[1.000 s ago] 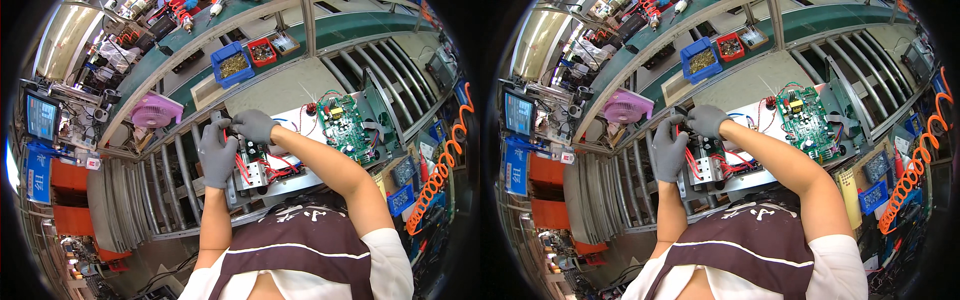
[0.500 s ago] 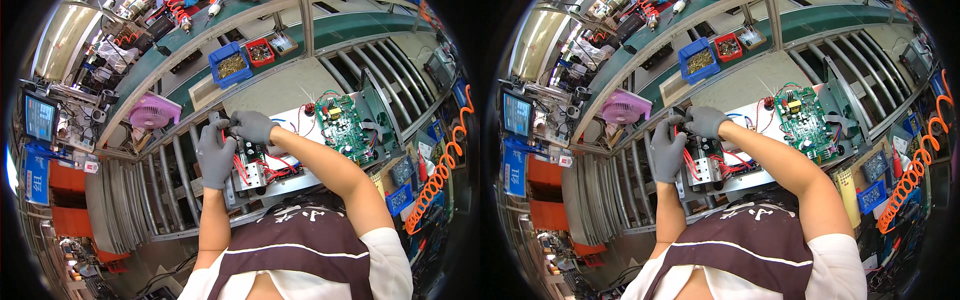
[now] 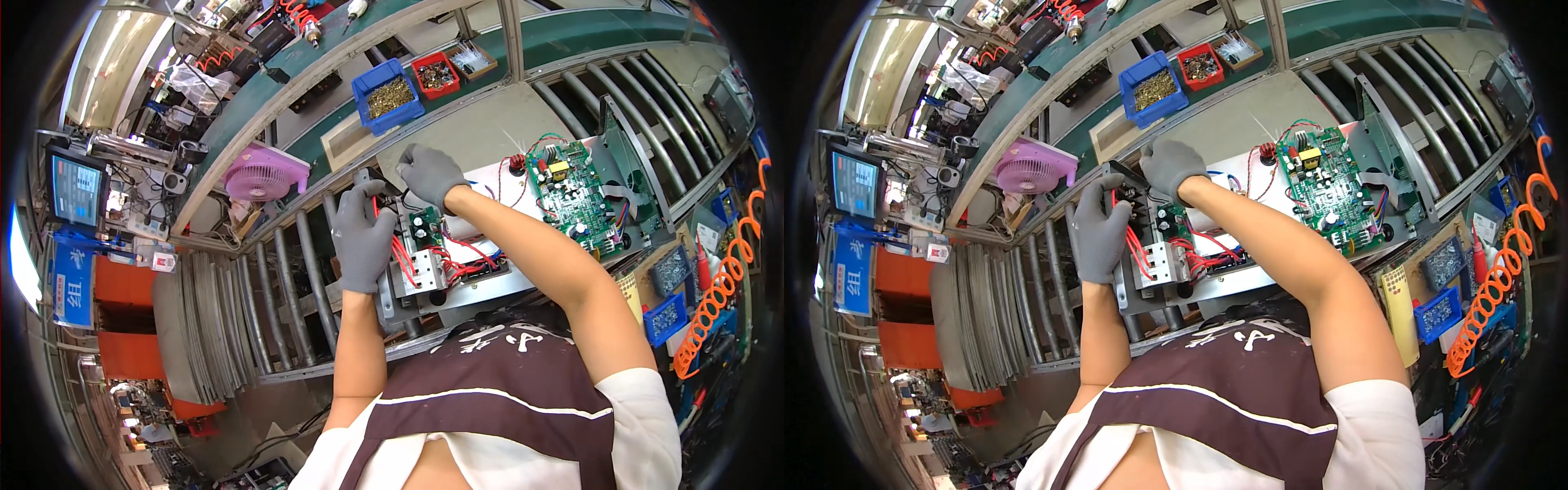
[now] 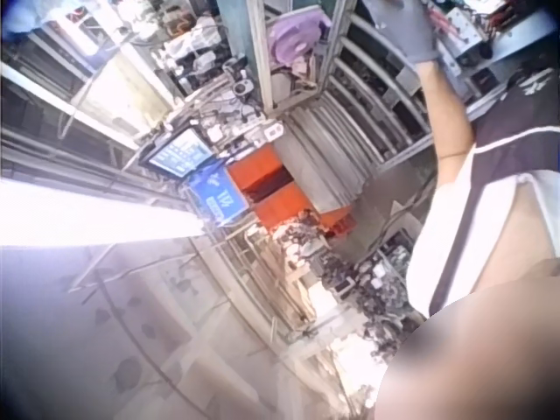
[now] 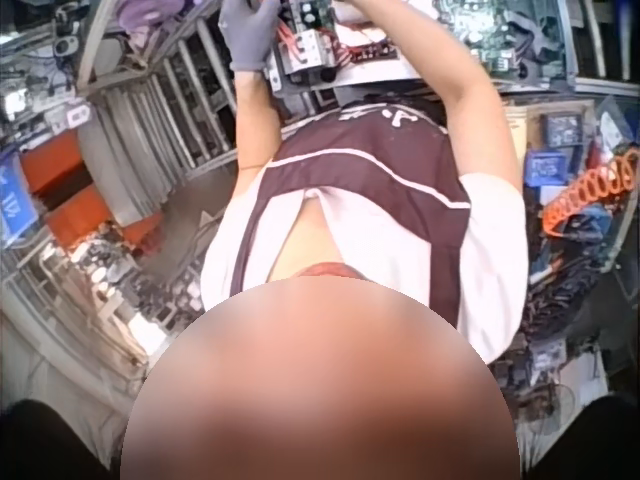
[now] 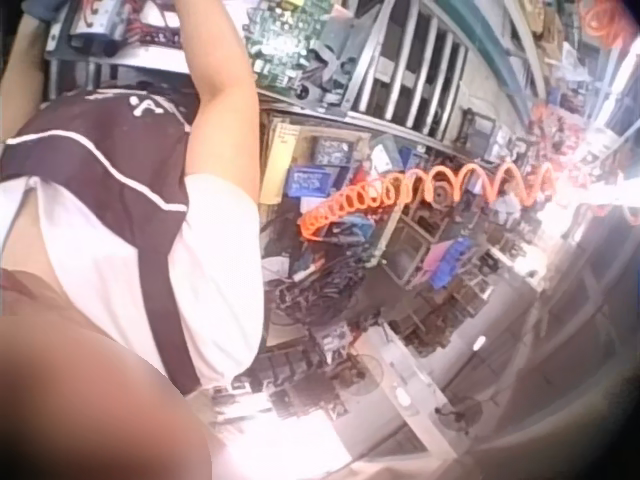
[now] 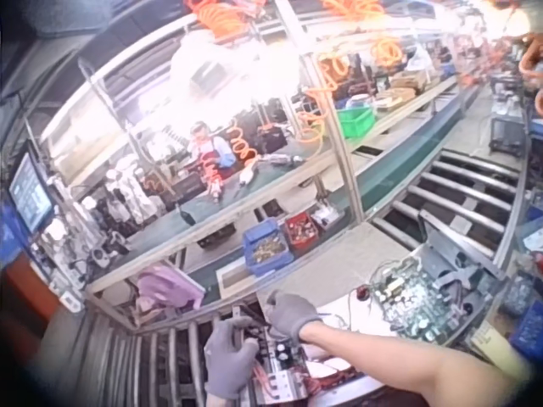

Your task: The person assembles an electronic device by connecting wires to a circuit board and securing components inside a metal chassis. They use a screwdriver, a red glue bottle, and a red handheld tool to manipulate and secure parts, then place the assembled unit onto a rack.

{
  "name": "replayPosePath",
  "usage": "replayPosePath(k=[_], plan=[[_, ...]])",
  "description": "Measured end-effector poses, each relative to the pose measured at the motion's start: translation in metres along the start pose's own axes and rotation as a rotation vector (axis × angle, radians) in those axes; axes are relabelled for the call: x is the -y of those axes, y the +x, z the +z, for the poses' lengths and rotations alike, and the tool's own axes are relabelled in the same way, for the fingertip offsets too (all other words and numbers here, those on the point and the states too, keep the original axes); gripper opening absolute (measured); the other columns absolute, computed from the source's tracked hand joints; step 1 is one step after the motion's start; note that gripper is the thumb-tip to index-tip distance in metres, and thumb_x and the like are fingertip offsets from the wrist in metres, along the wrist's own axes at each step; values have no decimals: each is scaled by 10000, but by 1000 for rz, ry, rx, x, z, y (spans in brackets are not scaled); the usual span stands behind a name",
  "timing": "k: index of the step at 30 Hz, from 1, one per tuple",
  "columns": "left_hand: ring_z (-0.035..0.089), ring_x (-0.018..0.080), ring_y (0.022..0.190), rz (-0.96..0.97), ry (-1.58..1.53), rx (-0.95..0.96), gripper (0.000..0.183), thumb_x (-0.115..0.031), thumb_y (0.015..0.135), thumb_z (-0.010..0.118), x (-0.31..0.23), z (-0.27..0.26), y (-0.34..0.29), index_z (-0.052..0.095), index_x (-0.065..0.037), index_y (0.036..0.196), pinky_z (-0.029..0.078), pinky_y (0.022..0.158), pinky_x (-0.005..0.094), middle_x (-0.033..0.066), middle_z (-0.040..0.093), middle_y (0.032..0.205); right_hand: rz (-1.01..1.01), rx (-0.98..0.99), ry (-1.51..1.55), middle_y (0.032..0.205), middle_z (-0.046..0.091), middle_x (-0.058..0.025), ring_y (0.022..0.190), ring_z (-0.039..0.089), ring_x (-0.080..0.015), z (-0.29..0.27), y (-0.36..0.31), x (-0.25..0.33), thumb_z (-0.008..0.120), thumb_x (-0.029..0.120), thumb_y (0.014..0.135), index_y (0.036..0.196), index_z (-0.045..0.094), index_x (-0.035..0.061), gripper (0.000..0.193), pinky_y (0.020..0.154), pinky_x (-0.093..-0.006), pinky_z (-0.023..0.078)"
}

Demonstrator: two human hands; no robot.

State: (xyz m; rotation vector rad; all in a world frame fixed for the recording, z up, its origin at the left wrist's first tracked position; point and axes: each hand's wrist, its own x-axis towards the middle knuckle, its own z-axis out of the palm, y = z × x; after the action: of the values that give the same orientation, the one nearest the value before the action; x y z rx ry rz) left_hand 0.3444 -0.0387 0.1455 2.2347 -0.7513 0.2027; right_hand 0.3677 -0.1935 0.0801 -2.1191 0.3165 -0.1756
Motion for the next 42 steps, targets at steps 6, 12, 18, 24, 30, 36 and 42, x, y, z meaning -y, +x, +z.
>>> replayPosePath(k=[6, 12, 18, 24, 30, 36, 42], plan=[[581, 213, 969, -34, 21, 0, 326, -63, 715, 541, 4, 0, -1, 594, 17, 1027, 418, 883, 305, 127, 624, 1004, 487, 168, 1139, 687, 447, -25, 630, 508, -187, -16, 17, -9, 558, 96, 810, 943, 516, 34, 153, 667, -335, 486], [586, 216, 953, -22, 2, -16, 311, -67, 712, 541, 4, 2, -1, 601, 9, 1008, 419, 876, 307, 125, 626, 987, 305, 369, 1321, 939, 577, -186, 812, 611, -259, -26, 1, -11, 442, -59, 831, 1101, 474, -112, 277, 804, -371, 534], [575, 224, 915, -19, 10, -33, 303, -73, 706, 541, 1, 0, -1, 606, -10, 995, 407, 876, 308, 117, 628, 974, 350, 377, 1317, 1024, 593, -221, 906, 628, -281, -34, -17, -2, 433, 61, 923, 1155, 460, -115, 292, 830, -368, 537], [563, 234, 928, 38, 83, -41, 305, -94, 704, 549, -2, 2, -1, 612, -26, 995, 349, 926, 307, 97, 630, 984, 434, 423, 1474, 1085, 558, -252, 971, 611, -322, -31, -14, -14, 409, -1, 873, 1202, 436, -123, 352, 888, -389, 509], [577, 221, 927, 32, -29, -29, 319, -42, 698, 531, 9, -2, -3, 593, 11, 1006, 428, 864, 311, 135, 611, 964, 203, 451, 1241, 1084, 559, -249, 1009, 600, -334, -28, -23, -2, 418, -31, 837, 1212, 424, -137, 389, 902, -390, 500], [572, 318, 941, 55, 63, -51, 294, -67, 697, 568, 9, 0, 1, 573, -34, 988, 450, 850, 379, 169, 574, 988, 283, 418, 992, 1009, 598, -221, 809, 648, -250, -28, -27, 11, 447, -7, 892, 1223, 421, -95, 343, 695, -317, 565], [576, 243, 888, -15, -42, -17, 324, -65, 698, 550, 9, -1, -2, 593, -16, 1015, 434, 846, 327, 145, 610, 976, 255, 452, 839, 827, 639, -140, 631, 627, -163, -22, -28, 14, 525, 16, 858, 1034, 554, -92, 209, 538, -257, 526]])
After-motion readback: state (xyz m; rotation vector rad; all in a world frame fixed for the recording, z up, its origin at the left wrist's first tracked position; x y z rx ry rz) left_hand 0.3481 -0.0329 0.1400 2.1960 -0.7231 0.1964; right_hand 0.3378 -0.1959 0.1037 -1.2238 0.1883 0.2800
